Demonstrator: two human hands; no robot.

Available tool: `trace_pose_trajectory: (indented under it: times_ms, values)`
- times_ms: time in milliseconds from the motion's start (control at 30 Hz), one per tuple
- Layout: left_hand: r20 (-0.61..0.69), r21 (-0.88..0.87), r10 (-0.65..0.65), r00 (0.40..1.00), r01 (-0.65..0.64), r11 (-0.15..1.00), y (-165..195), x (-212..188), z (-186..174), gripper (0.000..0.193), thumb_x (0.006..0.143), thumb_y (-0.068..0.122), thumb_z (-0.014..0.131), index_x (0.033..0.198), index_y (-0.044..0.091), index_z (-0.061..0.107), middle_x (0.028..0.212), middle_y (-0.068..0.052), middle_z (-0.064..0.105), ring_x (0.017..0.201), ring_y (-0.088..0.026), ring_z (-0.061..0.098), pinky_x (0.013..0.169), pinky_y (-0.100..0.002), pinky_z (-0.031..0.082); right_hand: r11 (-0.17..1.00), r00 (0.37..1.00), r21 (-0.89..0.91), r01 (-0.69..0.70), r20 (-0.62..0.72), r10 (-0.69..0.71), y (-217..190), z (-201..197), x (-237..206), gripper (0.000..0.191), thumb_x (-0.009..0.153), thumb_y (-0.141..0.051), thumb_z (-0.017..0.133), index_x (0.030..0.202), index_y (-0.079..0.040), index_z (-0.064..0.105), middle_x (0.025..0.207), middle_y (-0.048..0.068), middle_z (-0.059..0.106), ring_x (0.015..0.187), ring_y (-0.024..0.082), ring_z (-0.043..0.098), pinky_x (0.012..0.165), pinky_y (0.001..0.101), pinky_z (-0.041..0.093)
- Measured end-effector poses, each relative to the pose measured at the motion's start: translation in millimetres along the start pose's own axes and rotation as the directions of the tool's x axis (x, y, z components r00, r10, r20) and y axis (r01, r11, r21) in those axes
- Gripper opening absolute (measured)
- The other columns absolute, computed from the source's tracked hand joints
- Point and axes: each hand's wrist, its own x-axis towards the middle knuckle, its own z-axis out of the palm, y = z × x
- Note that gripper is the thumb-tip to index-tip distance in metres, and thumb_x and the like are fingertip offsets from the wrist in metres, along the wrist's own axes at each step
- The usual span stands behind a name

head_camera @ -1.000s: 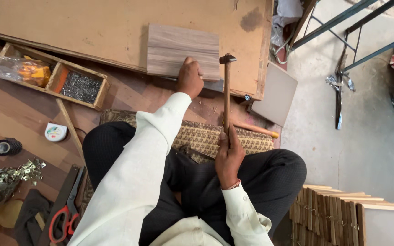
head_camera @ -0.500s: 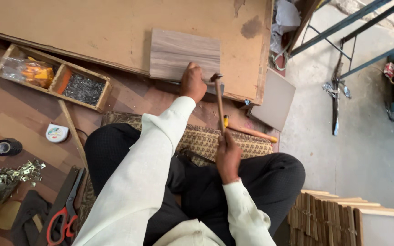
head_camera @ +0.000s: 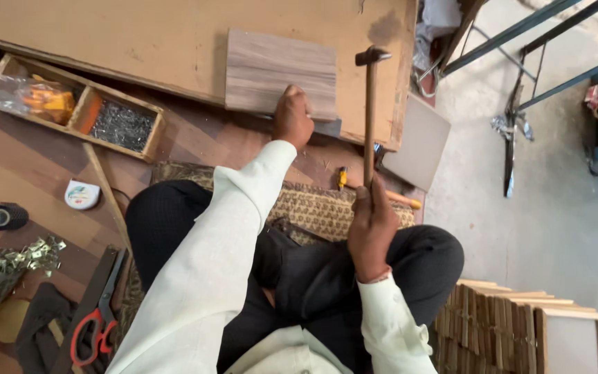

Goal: The person sits on the floor and assembles small wooden frames by placing rectangular wood pieces onto a metal jig, inserting nails, and hammering them in. The person repeatedly picks up wood pieces, aligns them, hammers nails, and stacks the finished frames.

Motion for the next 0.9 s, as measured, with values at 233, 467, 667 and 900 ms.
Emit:
trace_pose_trajectory:
  times_ms: [233, 467, 667, 900]
  values:
    - [-0.024, 0.001, -0.008, 1.0, 0.008, 1.0, 2, 0, -3, 0.017, 0.068, -0.017, 0.061, 0.074, -0.001, 0.058, 0.101, -0.022, 0.061, 0.097, -0.045, 0.06, 0.084, -0.05, 0.05, 0.984, 0.974, -0.068, -0.165, 0.148, 0.173, 7, 9, -7, 0.033, 0.099, -0.016, 0.065, 0.127, -0.001, 0.068, 0.072, 0.007, 0.07, 0.063, 0.011, 0.065, 0.055, 0.0307, 0.051]
    - [0.048, 0.033, -0.049, 0.998, 0.048, 0.998, 0, 2, 3, 0.014, 0.069, -0.015, 0.061, 0.073, -0.001, 0.058, 0.102, -0.022, 0.062, 0.097, -0.044, 0.061, 0.084, -0.051, 0.05, 0.972, 0.988, -0.233, -0.015, 0.144, 0.05, 8, 22, -12, 0.032, 0.098, -0.011, 0.063, 0.127, -0.001, 0.071, 0.081, 0.019, 0.07, 0.068, 0.014, 0.069, 0.061, 0.0324, 0.051]
    - [0.015, 0.053, -0.007, 1.0, 0.007, 0.999, -4, 0, 7, 0.013, 0.076, -0.012, 0.065, 0.084, -0.003, 0.06, 0.101, -0.023, 0.06, 0.096, -0.046, 0.06, 0.085, -0.053, 0.049, 0.988, 0.994, -0.121, -0.094, 0.041, 0.099, 22, 26, -28, 0.034, 0.098, -0.012, 0.062, 0.129, 0.0, 0.068, 0.076, 0.026, 0.067, 0.065, 0.036, 0.065, 0.058, 0.0428, 0.05]
    - [0.153, 0.061, -0.051, 0.987, 0.042, 0.997, 3, 1, -13, 0.012, 0.081, -0.014, 0.063, 0.085, -0.003, 0.06, 0.107, -0.021, 0.063, 0.1, -0.04, 0.063, 0.089, -0.049, 0.052, 0.974, 0.978, -0.183, -0.133, 0.136, 0.16, 46, 41, -22, 0.03, 0.098, -0.015, 0.062, 0.119, 0.004, 0.07, 0.081, 0.027, 0.069, 0.071, 0.037, 0.07, 0.065, 0.0465, 0.053]
